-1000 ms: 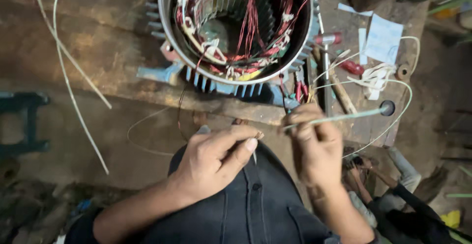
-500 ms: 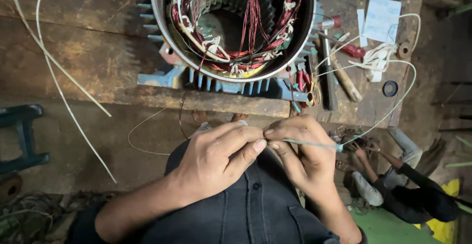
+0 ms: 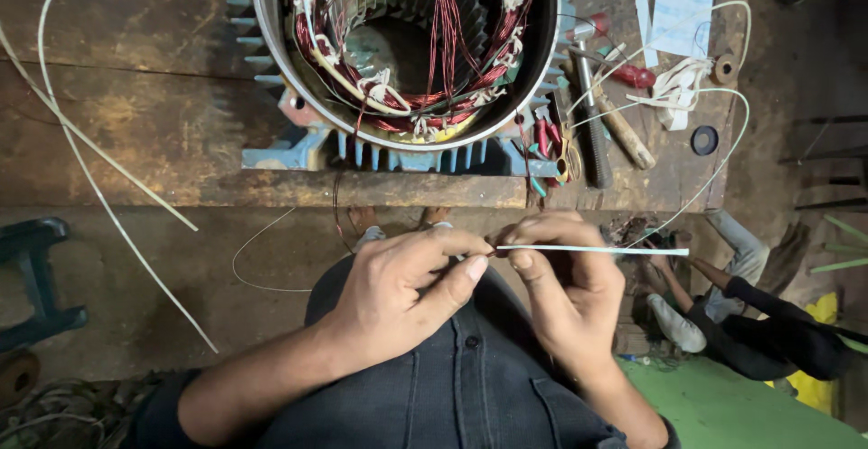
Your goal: The person works on a motor stator, stripping insulation from copper wires with a knife, twisting wire ends together, and using pliers to cut and adjust connections. The person also slides white insulating sleeves onto the wires.
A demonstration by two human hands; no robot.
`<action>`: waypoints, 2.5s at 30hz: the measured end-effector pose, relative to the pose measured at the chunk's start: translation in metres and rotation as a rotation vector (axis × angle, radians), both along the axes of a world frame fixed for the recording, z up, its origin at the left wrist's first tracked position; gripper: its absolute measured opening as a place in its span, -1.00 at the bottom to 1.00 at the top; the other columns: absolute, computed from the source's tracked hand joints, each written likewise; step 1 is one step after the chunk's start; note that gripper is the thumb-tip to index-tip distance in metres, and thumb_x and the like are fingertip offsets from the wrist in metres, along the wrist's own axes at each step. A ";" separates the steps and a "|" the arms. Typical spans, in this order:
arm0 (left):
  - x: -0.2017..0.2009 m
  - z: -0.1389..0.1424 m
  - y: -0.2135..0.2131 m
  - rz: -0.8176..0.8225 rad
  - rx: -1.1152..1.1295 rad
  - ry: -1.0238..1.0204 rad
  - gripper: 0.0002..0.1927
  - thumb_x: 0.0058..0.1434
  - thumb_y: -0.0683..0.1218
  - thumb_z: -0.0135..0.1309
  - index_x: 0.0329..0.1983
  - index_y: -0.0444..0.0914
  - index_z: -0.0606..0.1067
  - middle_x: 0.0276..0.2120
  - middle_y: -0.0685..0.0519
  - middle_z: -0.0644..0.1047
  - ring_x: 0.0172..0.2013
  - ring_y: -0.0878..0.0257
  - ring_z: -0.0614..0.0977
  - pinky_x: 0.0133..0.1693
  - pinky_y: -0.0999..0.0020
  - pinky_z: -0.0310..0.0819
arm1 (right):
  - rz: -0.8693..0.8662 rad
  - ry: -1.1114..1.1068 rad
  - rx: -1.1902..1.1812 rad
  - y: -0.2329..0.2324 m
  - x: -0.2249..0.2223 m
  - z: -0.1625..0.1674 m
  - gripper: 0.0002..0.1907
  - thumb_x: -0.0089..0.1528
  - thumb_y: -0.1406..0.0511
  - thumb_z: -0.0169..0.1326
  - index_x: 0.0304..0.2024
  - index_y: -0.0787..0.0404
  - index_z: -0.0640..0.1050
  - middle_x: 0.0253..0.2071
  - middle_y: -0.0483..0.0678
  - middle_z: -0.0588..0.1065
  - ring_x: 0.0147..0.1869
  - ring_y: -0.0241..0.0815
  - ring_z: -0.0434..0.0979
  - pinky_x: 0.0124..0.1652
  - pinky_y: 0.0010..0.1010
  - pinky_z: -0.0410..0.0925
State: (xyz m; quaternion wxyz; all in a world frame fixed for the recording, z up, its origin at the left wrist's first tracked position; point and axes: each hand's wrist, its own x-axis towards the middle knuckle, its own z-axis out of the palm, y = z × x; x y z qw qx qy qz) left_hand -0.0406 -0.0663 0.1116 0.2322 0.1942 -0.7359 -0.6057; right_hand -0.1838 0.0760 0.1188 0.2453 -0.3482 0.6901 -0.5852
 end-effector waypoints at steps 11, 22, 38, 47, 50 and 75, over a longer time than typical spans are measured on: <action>0.004 -0.002 0.002 0.006 -0.053 0.046 -0.82 0.32 -0.12 0.20 -0.02 -0.21 0.61 -0.39 0.02 0.64 -0.48 0.28 0.69 -0.45 0.41 0.53 | 0.038 -0.251 -0.180 0.009 0.005 -0.010 -0.81 0.36 0.51 0.10 0.00 0.35 0.42 -0.04 0.08 0.49 0.14 -0.02 0.59 0.22 -0.13 0.47; 0.003 -0.004 0.006 0.027 -0.127 0.118 -0.85 0.33 -0.16 0.21 -0.05 -0.22 0.57 -0.31 0.01 0.65 -0.37 0.22 0.73 -0.36 0.39 0.59 | 0.069 -0.338 -0.129 0.009 0.001 -0.007 -0.84 0.36 0.51 0.14 -0.04 0.35 0.46 -0.10 0.07 0.48 0.13 -0.07 0.55 0.19 -0.23 0.43; 0.000 -0.004 0.006 -0.027 -0.306 0.126 -0.88 0.34 -0.09 0.20 -0.13 -0.21 0.54 -0.32 0.02 0.63 -0.36 0.10 0.71 -0.35 0.27 0.59 | 0.254 -0.140 0.231 0.019 -0.021 0.009 -0.89 0.35 0.41 0.10 -0.13 0.38 0.55 -0.20 0.01 0.56 -0.15 -0.22 0.52 -0.11 -0.44 0.38; -0.001 -0.004 0.008 -0.072 -0.241 0.074 -0.90 0.33 -0.10 0.21 -0.22 -0.22 0.55 -0.42 0.07 0.63 -0.44 0.18 0.70 -0.44 0.28 0.54 | 0.170 -0.314 0.091 0.025 -0.021 -0.005 -0.77 0.43 0.25 0.06 -0.16 0.33 0.53 -0.18 0.04 0.55 -0.11 -0.20 0.54 -0.05 -0.37 0.42; -0.001 -0.004 0.008 -0.108 -0.223 0.115 -0.86 0.41 -0.09 0.14 -0.21 -0.23 0.46 -0.35 0.09 0.64 -0.35 0.16 0.73 -0.37 0.29 0.57 | 0.205 -0.237 0.079 0.026 -0.020 -0.008 -0.78 0.43 0.27 0.09 -0.18 0.34 0.53 -0.17 0.05 0.56 -0.07 -0.20 0.55 -0.02 -0.38 0.41; -0.004 -0.009 0.007 -0.035 -0.192 0.148 -0.86 0.35 -0.14 0.17 -0.22 -0.31 0.48 -0.36 0.03 0.61 -0.30 0.16 0.68 -0.28 0.32 0.57 | -0.026 -0.120 0.127 0.036 0.001 0.018 -0.88 0.28 0.46 0.18 -0.14 0.41 0.56 -0.21 0.10 0.61 -0.17 -0.14 0.72 -0.14 -0.36 0.57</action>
